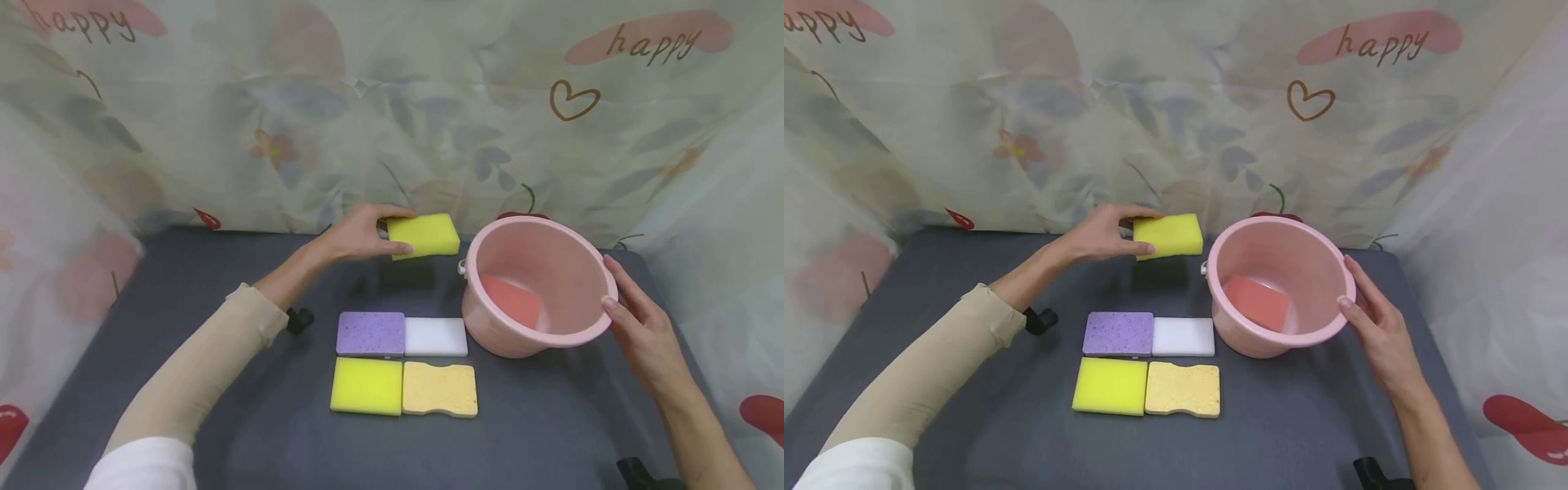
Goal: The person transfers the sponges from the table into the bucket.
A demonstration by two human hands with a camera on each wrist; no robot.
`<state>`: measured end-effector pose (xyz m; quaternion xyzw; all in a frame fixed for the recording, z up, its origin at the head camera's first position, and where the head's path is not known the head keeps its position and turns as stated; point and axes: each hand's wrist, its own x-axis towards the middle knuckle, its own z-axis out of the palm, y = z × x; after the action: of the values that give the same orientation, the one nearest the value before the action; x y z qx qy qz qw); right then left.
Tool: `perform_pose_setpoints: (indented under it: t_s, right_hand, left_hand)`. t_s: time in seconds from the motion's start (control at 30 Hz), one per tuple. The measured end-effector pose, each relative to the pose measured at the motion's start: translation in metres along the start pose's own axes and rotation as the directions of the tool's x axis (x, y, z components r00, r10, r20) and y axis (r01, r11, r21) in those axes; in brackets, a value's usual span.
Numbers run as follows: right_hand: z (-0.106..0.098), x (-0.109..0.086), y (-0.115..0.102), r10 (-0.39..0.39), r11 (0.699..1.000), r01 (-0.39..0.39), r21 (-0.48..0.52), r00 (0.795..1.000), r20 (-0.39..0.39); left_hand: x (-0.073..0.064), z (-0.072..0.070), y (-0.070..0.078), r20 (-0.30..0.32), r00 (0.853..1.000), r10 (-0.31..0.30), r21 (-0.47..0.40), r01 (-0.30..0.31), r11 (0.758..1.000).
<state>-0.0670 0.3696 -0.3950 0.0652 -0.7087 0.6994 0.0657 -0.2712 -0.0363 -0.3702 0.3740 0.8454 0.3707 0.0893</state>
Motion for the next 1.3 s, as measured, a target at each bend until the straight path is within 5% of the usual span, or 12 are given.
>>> perform_pose_setpoints:
  t_s: [0.47,0.73,0.93,1.3]
  right_hand:
    - [0.0,0.003,-0.001,-0.019,1.0,0.018,0.024,1.0,0.024]
    - [0.0,0.004,-0.001,-0.004,1.0,0.003,0.01,1.0,0.021]
    - [0.0,0.003,-0.001,0.008,1.0,-0.008,-0.01,1.0,0.017]
    - [-0.001,0.0,0.0,0.018,1.0,-0.018,-0.018,1.0,0.007]
  left_hand:
    - [0.014,-0.017,0.043,-0.098,0.987,0.126,-0.023,-0.128,0.991]
    - [0.021,-0.016,0.064,-0.039,0.983,0.182,0.003,-0.182,0.983]
    - [0.027,-0.009,0.078,0.021,0.963,0.269,0.002,-0.269,0.963]
    - [0.043,0.011,0.102,0.088,0.938,0.335,0.05,-0.34,0.939]
